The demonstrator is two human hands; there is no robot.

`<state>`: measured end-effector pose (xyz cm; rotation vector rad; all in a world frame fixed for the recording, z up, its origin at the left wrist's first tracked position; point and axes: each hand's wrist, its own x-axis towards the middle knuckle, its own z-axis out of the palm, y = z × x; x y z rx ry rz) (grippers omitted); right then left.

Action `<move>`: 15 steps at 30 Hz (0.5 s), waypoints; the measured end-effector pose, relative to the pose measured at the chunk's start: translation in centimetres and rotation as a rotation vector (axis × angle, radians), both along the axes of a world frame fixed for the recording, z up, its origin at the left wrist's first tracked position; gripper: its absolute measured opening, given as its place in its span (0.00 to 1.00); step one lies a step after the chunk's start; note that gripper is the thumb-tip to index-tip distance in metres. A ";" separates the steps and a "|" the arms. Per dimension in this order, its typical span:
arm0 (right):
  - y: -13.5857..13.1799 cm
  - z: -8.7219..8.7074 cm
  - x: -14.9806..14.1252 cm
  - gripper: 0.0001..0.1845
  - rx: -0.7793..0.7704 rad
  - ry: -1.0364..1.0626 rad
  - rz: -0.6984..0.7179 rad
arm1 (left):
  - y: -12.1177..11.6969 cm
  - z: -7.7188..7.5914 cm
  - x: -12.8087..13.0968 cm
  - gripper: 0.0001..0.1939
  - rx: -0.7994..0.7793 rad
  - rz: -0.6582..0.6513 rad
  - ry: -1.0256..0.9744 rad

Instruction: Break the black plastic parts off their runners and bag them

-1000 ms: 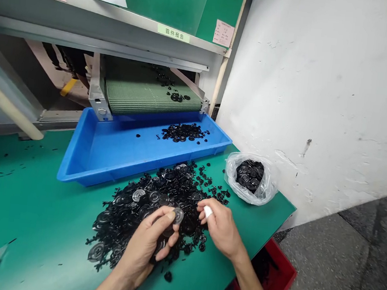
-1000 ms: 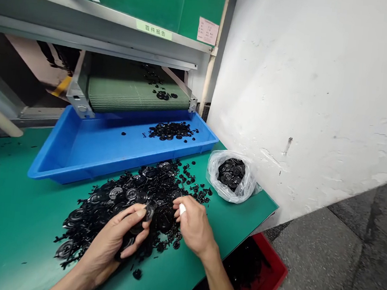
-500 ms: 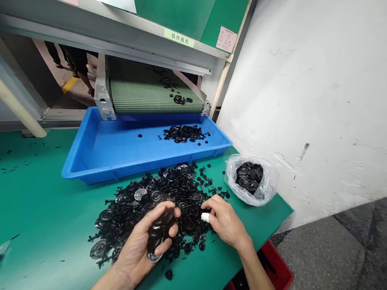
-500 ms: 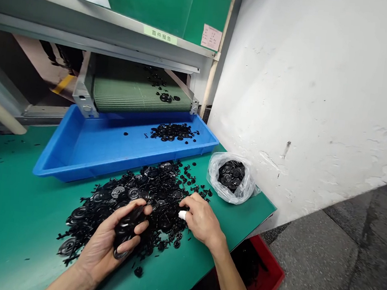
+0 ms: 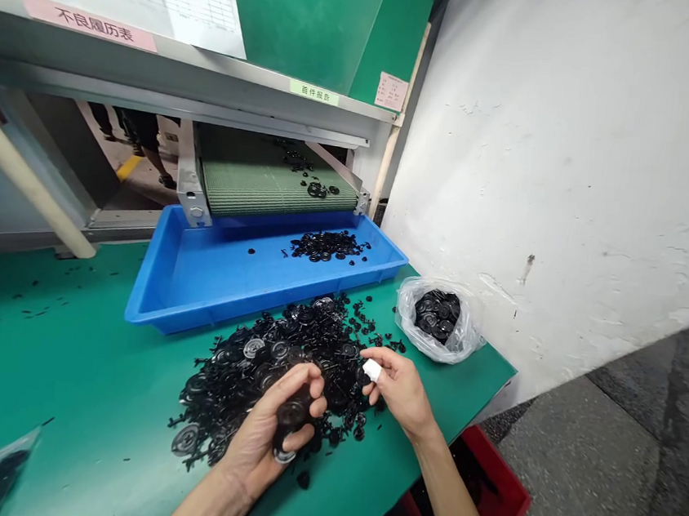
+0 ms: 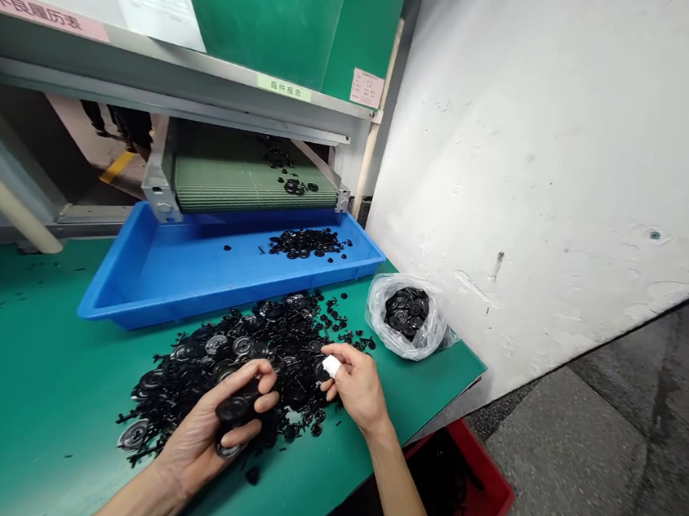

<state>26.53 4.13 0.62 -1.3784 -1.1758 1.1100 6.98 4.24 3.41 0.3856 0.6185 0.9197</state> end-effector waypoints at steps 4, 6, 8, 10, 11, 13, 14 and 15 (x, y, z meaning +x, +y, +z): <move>-0.9 0.3 -1.5 0.14 -0.017 0.136 -0.023 | -0.5 -0.1 0.5 0.07 -0.047 -0.047 0.019; -1.3 0.2 -1.9 0.13 -0.013 0.207 -0.042 | -0.8 -0.3 0.7 0.08 -0.097 -0.021 0.054; -1.5 -0.2 -2.1 0.13 -0.017 0.248 -0.066 | -1.1 -0.5 0.8 0.07 -0.147 -0.014 0.061; -1.6 -0.9 -2.1 0.12 -0.010 0.261 -0.104 | -1.3 -0.6 0.7 0.06 -0.174 -0.034 0.025; -1.6 -1.2 -2.1 0.12 0.006 0.256 -0.125 | -1.4 -0.5 0.7 0.05 -0.181 -0.041 0.008; -1.6 -1.9 -2.1 0.13 0.065 0.210 -0.157 | -1.3 0.1 0.7 0.04 -0.184 -0.017 0.014; -1.5 -2.2 -2.1 0.13 0.099 0.174 -0.167 | -1.1 0.6 0.8 0.04 -0.178 0.009 0.037; -1.4 -2.5 -2.1 0.13 0.130 0.138 -0.178 | -0.8 1.3 1.1 0.04 -0.163 0.037 0.070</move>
